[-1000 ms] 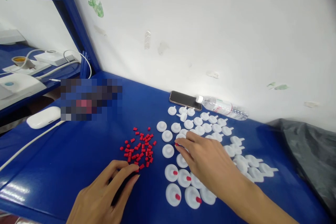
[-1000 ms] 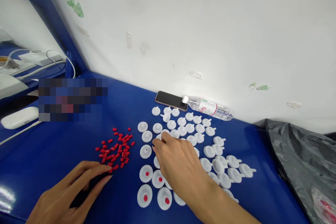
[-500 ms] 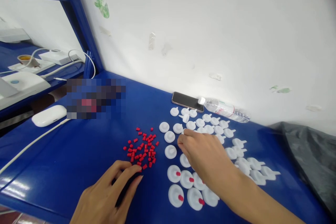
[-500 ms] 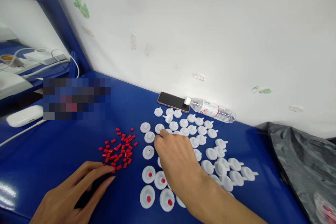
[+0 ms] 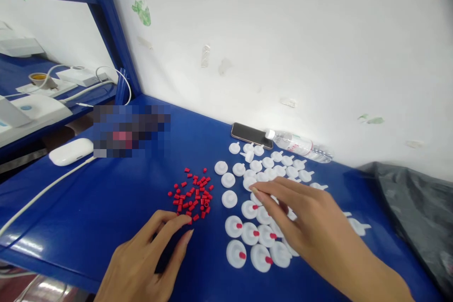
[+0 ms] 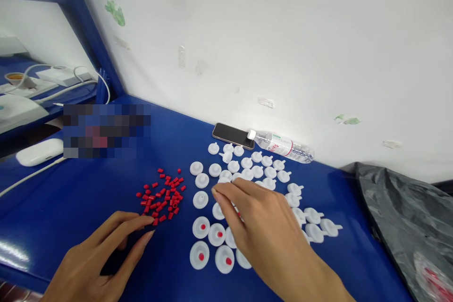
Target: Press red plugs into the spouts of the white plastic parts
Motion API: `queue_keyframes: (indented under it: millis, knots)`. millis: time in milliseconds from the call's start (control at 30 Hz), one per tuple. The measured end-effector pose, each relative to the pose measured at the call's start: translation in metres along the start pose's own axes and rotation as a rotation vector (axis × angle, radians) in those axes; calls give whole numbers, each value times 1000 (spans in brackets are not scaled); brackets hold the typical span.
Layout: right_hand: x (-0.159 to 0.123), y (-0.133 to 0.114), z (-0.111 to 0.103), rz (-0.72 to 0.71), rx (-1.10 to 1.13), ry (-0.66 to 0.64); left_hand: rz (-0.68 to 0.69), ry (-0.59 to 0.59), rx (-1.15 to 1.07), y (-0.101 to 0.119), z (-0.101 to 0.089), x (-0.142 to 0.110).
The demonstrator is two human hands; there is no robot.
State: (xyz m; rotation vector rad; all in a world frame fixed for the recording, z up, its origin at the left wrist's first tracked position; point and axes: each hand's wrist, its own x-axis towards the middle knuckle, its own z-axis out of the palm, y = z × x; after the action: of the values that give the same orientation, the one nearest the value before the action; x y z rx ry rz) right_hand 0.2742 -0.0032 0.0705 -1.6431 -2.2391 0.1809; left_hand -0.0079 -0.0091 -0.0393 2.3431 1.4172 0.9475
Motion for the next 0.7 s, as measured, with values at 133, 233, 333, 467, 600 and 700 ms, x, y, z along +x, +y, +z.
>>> queue_keyframes:
  millis: [133,233,333,467,600,700]
  knots:
    - [-35,12,-12,32,-60,42,38,70,-22,2,-1,-2]
    - [-41,19,-1,36,-128,29,71,96,-55,10,-2,3]
    - [-31,19,15,74,-120,-42,133,111,-90,25,-5,15]
    - [-14,13,20,129,7,-126,186,146,-108,47,-11,36]
    - [-13,3,3,111,193,4,132,84,-120,57,-14,47]
    - [-16,-11,-6,100,367,5,127,61,-146,58,-8,47]
